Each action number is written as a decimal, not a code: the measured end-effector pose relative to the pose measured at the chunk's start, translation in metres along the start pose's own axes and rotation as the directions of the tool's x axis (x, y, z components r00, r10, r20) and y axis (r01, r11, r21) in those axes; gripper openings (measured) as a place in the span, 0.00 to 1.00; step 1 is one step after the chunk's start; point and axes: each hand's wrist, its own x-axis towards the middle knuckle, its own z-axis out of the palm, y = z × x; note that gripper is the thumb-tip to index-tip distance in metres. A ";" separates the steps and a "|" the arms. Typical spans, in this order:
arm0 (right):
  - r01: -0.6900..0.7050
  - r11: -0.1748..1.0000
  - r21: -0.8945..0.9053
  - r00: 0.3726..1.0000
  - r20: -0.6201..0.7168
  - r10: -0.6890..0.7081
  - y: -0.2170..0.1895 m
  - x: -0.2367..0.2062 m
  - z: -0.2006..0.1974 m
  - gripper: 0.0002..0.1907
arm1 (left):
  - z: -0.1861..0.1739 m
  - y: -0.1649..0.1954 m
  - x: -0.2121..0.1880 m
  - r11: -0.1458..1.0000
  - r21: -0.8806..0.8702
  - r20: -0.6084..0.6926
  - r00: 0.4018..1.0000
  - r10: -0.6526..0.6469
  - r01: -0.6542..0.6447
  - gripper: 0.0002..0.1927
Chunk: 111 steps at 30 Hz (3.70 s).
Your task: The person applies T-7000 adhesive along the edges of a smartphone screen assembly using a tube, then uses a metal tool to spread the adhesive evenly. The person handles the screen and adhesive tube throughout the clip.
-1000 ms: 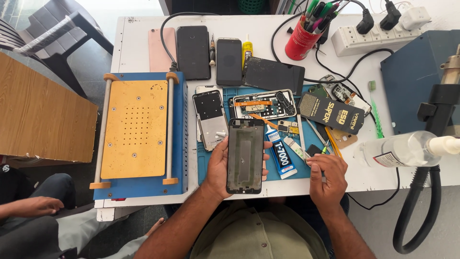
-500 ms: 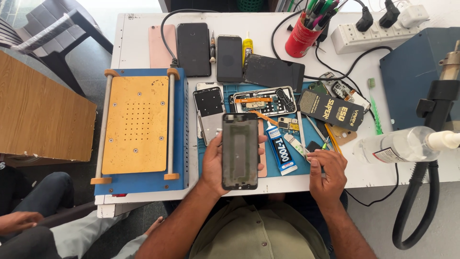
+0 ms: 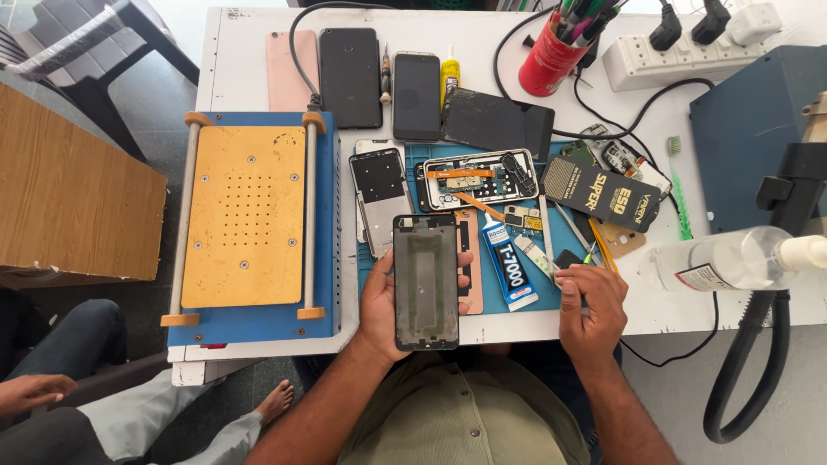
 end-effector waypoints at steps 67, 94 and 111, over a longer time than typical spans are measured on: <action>-0.149 0.976 -0.161 0.921 0.336 0.196 -0.050 0.037 0.038 0.35 | -0.014 -0.009 -0.007 0.995 0.094 0.024 0.999 0.039 -0.042 0.36; -0.153 0.987 -0.042 0.977 0.141 0.158 -0.052 -0.011 0.054 0.31 | -0.017 -0.011 -0.006 0.999 0.029 0.042 0.999 -0.017 0.016 0.36; -0.521 0.722 0.454 0.845 0.391 0.364 -0.041 -0.015 0.058 0.34 | -0.017 -0.009 -0.009 0.992 0.001 0.041 0.991 -0.124 0.124 0.39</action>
